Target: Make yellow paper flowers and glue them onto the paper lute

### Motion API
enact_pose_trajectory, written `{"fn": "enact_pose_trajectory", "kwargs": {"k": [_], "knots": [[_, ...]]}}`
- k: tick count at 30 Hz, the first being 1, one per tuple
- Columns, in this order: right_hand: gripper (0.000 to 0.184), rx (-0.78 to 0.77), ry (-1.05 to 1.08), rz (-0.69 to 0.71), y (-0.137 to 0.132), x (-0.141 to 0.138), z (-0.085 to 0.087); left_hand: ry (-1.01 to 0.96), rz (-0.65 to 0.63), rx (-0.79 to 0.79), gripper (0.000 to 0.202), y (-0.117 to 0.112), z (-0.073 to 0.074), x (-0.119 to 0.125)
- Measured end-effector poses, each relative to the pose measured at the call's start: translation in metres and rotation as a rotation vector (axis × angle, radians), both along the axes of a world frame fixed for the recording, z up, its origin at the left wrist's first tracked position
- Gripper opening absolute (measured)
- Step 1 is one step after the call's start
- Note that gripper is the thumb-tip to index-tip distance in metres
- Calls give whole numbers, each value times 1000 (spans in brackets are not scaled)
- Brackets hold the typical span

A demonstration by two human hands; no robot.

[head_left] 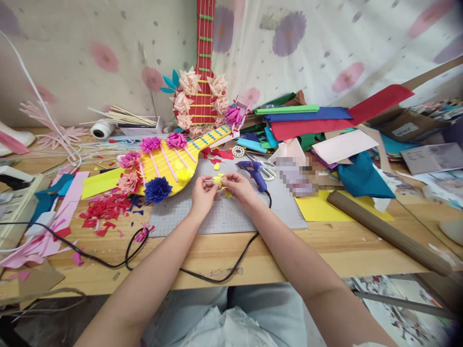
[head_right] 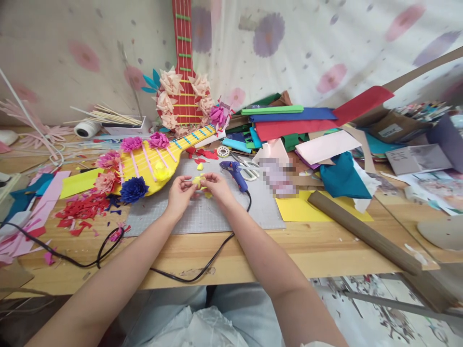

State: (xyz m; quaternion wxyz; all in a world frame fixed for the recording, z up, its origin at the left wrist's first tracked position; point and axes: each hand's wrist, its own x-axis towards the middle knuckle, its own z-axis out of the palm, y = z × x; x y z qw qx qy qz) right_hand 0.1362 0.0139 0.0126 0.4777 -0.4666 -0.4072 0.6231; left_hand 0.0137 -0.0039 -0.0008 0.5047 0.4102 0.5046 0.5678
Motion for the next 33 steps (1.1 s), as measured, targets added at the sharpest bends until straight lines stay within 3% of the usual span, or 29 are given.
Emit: {"fn": "enact_pose_trajectory", "kwargs": {"k": [5, 10, 14, 17, 21, 24, 28, 30, 33], "knots": [[32, 60, -124, -36, 2, 10, -4, 282, -43, 13, 35, 6, -6, -10], [30, 102, -147, -40, 4, 11, -7, 771, -31, 273, 46, 6, -11, -15], [29, 145, -115, -77, 4, 8, -7, 914, 7, 407, 42, 1, -7, -13], [28, 147, -62, -74, 3, 7, -5, 835, 7, 427, 39, -1, -4, -12], [26, 130, -65, -37, 3, 7, -2, 586, 19, 405, 37, -1, -1, -7], [21, 161, -62, -3, 2, 8, 0, 236, -9, 203, 26, 0, 4, -2], [11, 220, -2, 48, 1, 9, 1, -244, -213, -213, 15, 1, 14, 1], [8, 201, 10, 88, 0, 8, 1, -359, -288, -288, 16, 0, 19, 1], [6, 173, 28, 155, -1, 7, 1, -403, -322, -265, 18, 0, 22, -1]]}}
